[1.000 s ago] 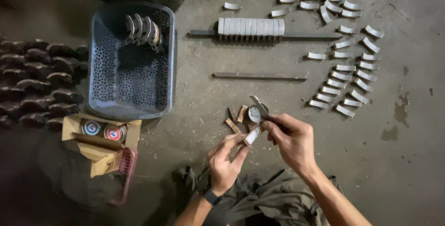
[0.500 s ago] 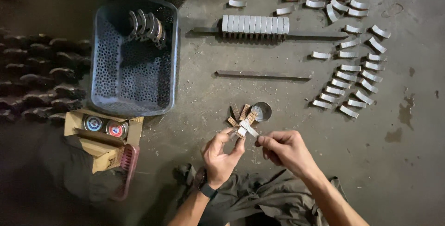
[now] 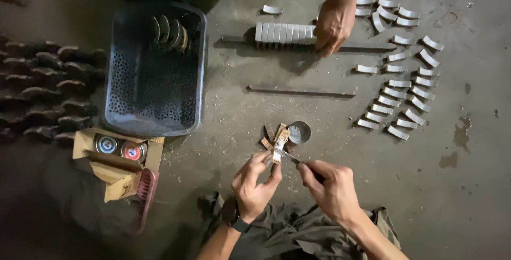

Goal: The person sits on the floor and uses a small brush to apply a white substance from a metal can onto small, curved metal pieces. They handle the pieces one by one, applying the substance to the surface and then placing them onto a metal rod or into a blue plastic basket.

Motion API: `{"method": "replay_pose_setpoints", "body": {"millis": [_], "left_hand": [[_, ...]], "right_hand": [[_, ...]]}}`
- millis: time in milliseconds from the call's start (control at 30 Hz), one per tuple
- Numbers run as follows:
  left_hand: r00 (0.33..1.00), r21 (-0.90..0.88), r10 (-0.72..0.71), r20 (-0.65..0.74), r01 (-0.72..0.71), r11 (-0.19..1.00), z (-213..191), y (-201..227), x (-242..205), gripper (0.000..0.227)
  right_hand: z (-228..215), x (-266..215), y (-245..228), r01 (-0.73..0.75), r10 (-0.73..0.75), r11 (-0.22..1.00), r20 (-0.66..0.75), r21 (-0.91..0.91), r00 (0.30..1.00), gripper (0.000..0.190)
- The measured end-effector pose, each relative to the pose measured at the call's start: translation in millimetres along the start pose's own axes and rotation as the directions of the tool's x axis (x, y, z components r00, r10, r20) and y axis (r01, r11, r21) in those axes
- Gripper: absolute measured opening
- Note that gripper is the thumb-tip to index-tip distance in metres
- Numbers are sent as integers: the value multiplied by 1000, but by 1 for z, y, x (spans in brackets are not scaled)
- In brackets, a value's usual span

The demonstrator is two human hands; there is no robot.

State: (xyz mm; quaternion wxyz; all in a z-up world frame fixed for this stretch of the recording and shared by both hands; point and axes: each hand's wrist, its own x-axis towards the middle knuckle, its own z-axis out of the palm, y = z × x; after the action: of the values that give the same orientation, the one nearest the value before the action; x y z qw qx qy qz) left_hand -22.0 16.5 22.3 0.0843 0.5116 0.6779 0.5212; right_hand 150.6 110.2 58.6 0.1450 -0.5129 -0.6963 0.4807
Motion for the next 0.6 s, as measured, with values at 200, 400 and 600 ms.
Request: {"method": "replay_pose_setpoints", "body": {"millis": [200,400,600], "left_hand": [[992,28,118,43,-119,993,-4,11,3,34],[994,-29,94,49,-93,995,-2,8,-4,33],[997,-82,-77,29,79,994,5,-4,-22,30]], "right_hand": [[1,10,-6,-113,113,994,2,10,994,21],[-8,22,4,-257,254,965,56,48,965,25],[-14,25,32,-381,378,901,56,206,924,24]]}}
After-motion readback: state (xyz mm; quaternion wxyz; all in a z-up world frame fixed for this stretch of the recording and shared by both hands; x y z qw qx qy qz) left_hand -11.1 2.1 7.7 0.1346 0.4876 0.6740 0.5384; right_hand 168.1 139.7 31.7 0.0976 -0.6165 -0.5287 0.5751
